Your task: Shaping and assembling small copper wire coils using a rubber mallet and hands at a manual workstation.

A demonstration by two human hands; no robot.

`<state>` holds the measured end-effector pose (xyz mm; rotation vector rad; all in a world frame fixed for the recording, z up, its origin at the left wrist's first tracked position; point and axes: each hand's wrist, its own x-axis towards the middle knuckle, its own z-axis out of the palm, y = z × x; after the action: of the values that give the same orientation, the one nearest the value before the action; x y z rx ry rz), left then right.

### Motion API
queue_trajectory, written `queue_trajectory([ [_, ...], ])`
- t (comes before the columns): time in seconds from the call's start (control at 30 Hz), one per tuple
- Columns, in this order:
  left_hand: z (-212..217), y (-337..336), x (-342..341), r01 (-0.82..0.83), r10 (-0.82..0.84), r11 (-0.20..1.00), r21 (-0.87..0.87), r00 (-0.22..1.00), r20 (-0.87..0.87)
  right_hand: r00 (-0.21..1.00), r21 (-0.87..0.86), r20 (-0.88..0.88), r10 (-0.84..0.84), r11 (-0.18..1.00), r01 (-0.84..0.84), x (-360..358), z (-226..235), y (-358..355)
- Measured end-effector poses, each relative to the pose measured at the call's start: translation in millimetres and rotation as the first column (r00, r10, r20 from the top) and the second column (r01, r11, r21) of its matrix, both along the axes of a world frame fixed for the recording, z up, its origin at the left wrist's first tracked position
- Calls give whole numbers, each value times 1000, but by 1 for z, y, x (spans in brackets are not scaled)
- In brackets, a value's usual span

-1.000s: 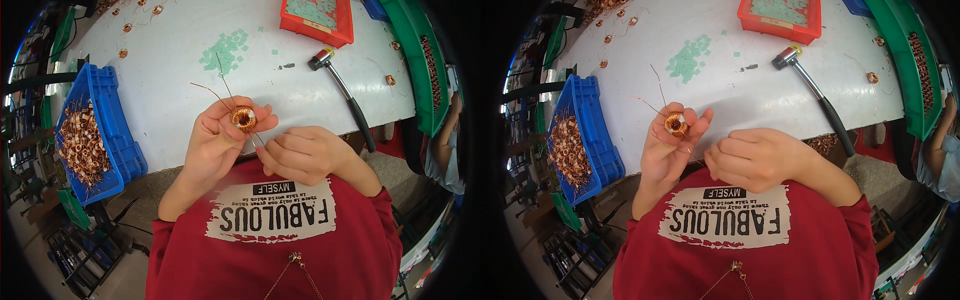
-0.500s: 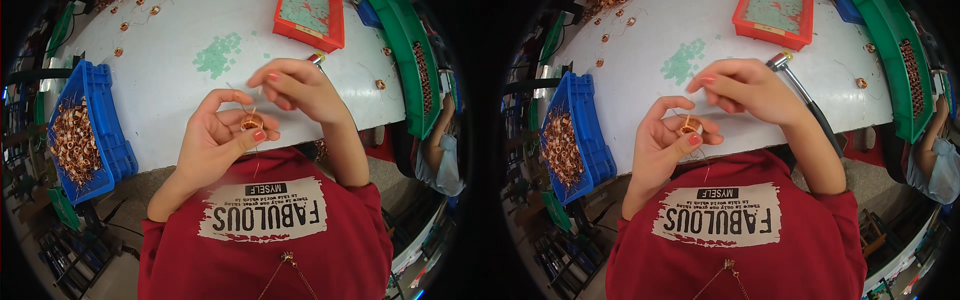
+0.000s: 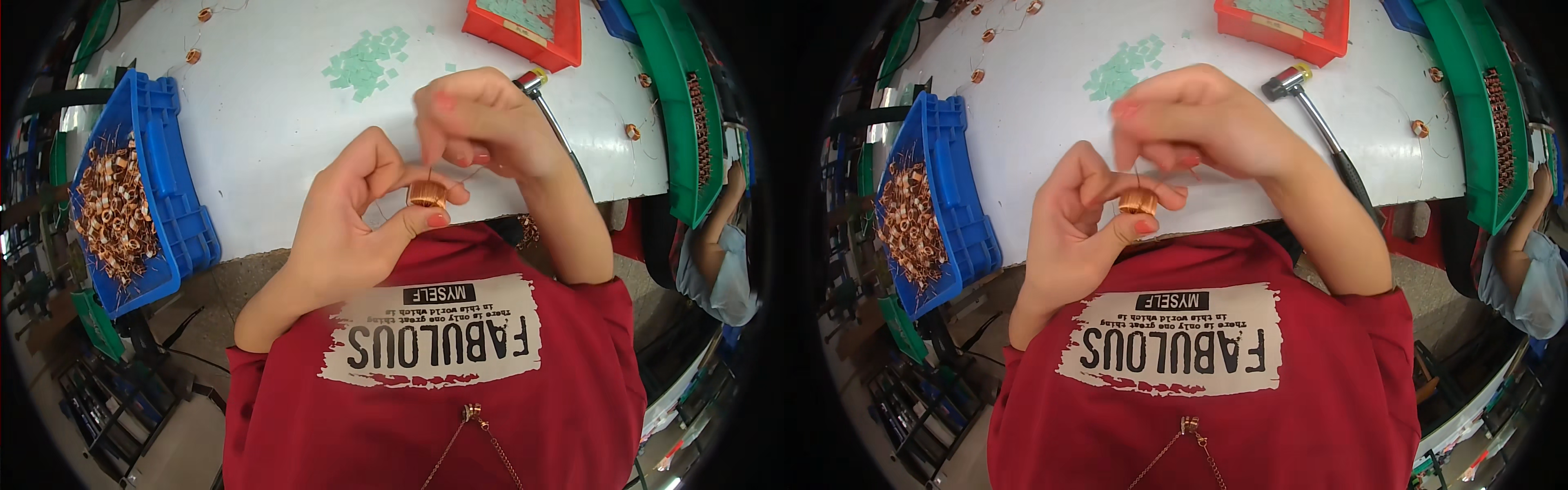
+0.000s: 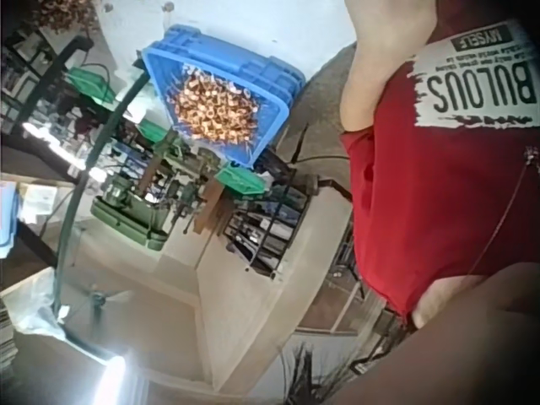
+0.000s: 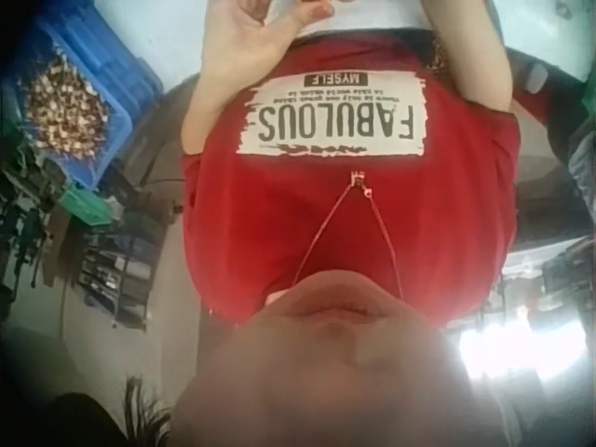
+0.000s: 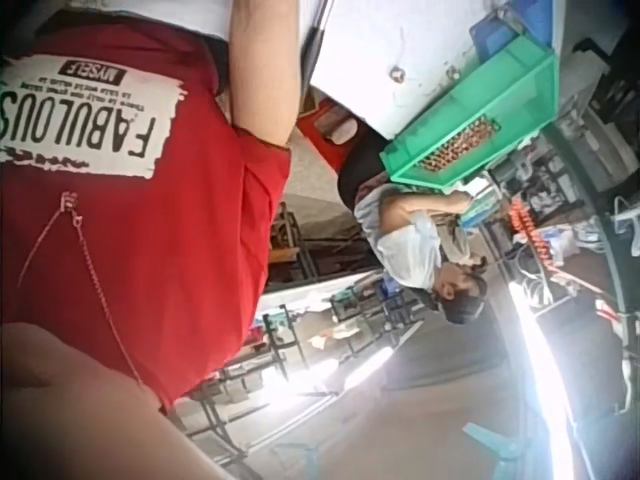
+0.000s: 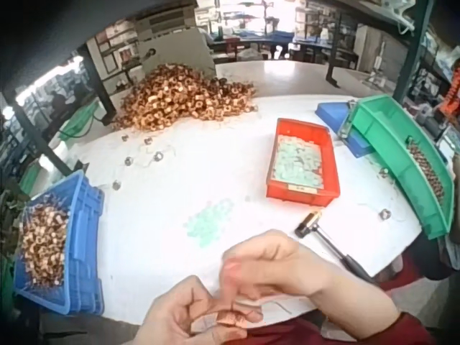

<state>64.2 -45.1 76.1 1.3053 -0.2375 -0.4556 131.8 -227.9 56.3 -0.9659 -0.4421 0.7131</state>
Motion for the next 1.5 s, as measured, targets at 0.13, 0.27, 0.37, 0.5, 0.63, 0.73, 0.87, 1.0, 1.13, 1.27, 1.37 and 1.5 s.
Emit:
queue_trajectory([
  [0.13, -4, -1, -3, -95, 94, 995, 27, 995, 29, 917, -48, 105, -385, 919, 391, -39, -5, 7],
  [0.27, -4, -2, -5, -90, 89, 987, 131, 996, 18, 816, -128, 226, -531, 815, 566, -49, 2, 9],
  [0.37, -1, -7, 4, -6, 6, 967, 254, 1000, 1, 925, -363, -21, -380, 865, 347, -32, 21, 3],
  [0.5, 12, -7, 7, -3, 14, 963, 270, 999, -42, 915, -362, 32, -401, 849, 385, -33, 27, 2],
  [0.63, 0, -2, 6, -28, 39, 994, 103, 994, -102, 904, -350, 109, -413, 836, 424, -30, 25, 6],
  [0.73, -9, 3, 6, -54, 44, 997, -62, 986, -159, 891, -334, 158, -425, 826, 454, -30, 15, 11],
  [0.87, -9, 7, 14, -242, 195, 933, -265, 962, -191, 623, -230, 513, -590, 605, 762, -34, -9, 19],
  [1.0, -16, 10, 15, -297, 246, 926, -233, 943, -224, 797, -232, 458, -394, 813, 535, -53, -15, 23],
  [1.13, -16, 12, 12, -319, 239, 916, -245, 921, -308, 916, -304, 321, -241, 890, 341, -61, -5, 22],
  [1.27, -17, 15, 7, -331, 209, 899, -286, 899, -385, 939, -403, 265, -219, 860, 314, -61, -4, 15],
  [1.37, -22, 19, 5, -360, 208, 869, -338, 888, -411, 810, -473, 481, -335, 679, 561, -58, -11, 6],
  [1.5, -25, 13, 13, -425, 287, 851, -309, 868, -404, 598, -290, 763, -245, 696, 656, -60, -22, 14],
])
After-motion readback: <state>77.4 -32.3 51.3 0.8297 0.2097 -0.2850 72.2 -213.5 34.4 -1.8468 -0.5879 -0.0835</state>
